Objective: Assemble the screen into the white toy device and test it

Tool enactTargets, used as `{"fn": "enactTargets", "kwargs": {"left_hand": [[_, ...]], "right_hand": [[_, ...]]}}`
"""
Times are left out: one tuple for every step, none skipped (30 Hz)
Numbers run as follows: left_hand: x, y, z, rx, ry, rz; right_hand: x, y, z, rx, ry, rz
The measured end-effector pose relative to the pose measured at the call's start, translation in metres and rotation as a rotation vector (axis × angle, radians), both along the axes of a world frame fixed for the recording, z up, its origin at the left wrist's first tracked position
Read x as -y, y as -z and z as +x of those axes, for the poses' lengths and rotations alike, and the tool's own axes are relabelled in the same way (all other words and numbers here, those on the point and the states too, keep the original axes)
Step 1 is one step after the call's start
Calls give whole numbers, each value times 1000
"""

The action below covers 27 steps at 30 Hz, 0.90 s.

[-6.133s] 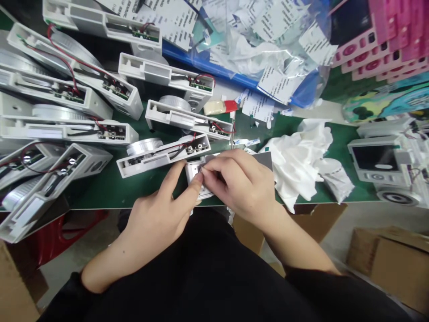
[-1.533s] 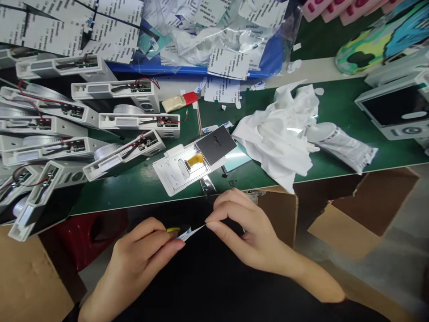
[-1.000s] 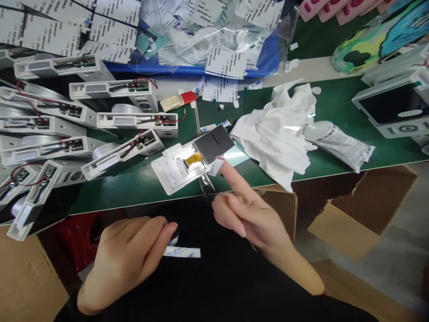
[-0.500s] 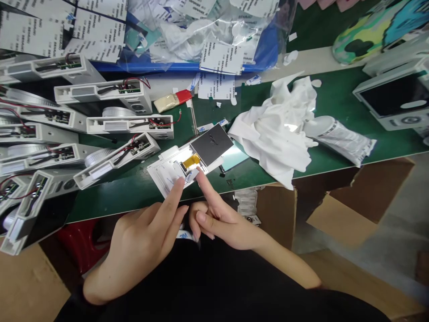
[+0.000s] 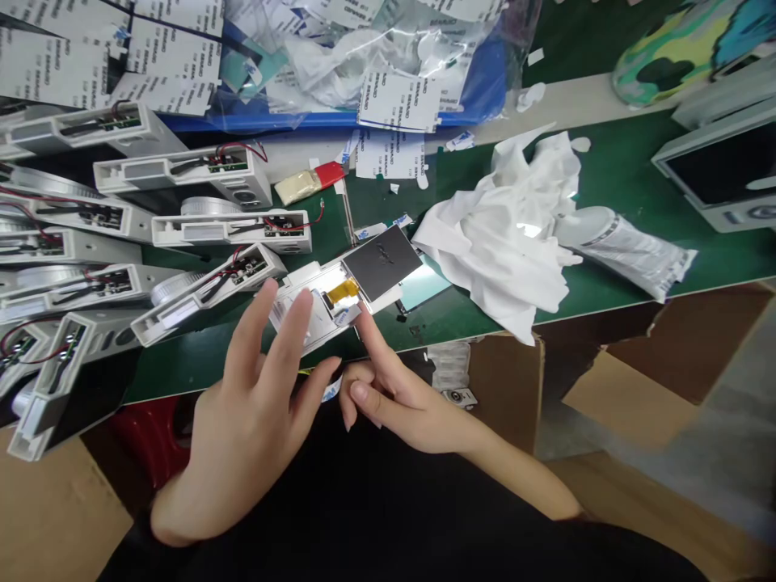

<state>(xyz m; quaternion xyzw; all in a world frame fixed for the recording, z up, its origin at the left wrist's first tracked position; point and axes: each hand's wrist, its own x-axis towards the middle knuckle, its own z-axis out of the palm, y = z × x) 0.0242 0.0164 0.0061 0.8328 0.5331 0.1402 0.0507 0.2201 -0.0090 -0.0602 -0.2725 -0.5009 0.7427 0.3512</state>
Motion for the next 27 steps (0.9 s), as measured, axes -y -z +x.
{"fn": "enactTargets", "kwargs": {"left_hand": [[-3, 2, 2, -33, 1, -21], [-5, 4, 3, -55, 4, -33], [-6, 6, 4, -68, 4, -41], [-7, 8, 5, -69, 0, -41], [-7, 9, 6, -64, -10, -39], [-7, 9, 6, -56, -20, -39], [-7, 9, 7, -46, -29, -39], [-6, 9, 7, -38, -38, -38], [-6, 9, 7, -32, -46, -40], [-5, 9, 8, -26, -56, -44], [-4, 9, 8, -20, -68, -50], [-4, 9, 8, -16, -81, -58], [-3, 10, 9, -17, -95, -67], [-2, 10, 9, -19, -107, -75], [-2, 11, 10, -22, -117, -81], [-2, 12, 10, -23, -125, -83], [-2, 14, 11, -22, -130, -83], [-2, 15, 11, -19, -133, -83], [-2, 16, 12, -17, -135, -80], [-2, 16, 12, -17, -134, -76], [-3, 17, 12, -20, -136, -72], [-3, 18, 12, -23, -135, -68], [-3, 18, 12, -26, -135, -68], [-3, 18, 11, -27, -138, -69], [-3, 18, 11, -28, -141, -70], [-3, 18, 11, -25, -144, -72], [-3, 18, 10, -21, -145, -72]], "right_hand": [[0, 1, 0, -22, 0, 25], [-1, 1, 0, -47, -3, 43], [-1, 2, 0, -74, -11, 53], [-1, 2, 0, -102, -19, 53], [-1, 3, 1, -128, -27, 44], [-2, 4, 1, -151, -37, 27], [-2, 5, 1, -172, -49, 6], [-2, 6, 1, -194, -62, -18], [-2, 7, 1, -214, -76, -41], [-2, 8, 0, -230, -91, -64], [-2, 9, 0, -242, -106, -84], [-2, 10, -1, -248, -117, -101], [-2, 11, -1, -246, -123, -115], [-2, 11, -2, -236, -123, -124], [-2, 11, -1, -217, -120, -129], [-2, 10, -1, -188, -112, -130], [-1, 9, 0, -153, -98, -126], [-1, 8, 1, -117, -81, -114], [-1, 7, 2, -86, -63, -96], [-2, 6, 3, -63, -47, -76], [-3, 4, 4, -50, -36, -57], [-3, 3, 5, -46, -32, -42], [-4, 3, 6, -49, -34, -33], [-5, 2, 6, -51, -36, -33], [-5, 1, 6, -48, -36, -40], [-6, 1, 7, -39, -32, -50], [-6, 0, 7, -24, -25, -56]]}}
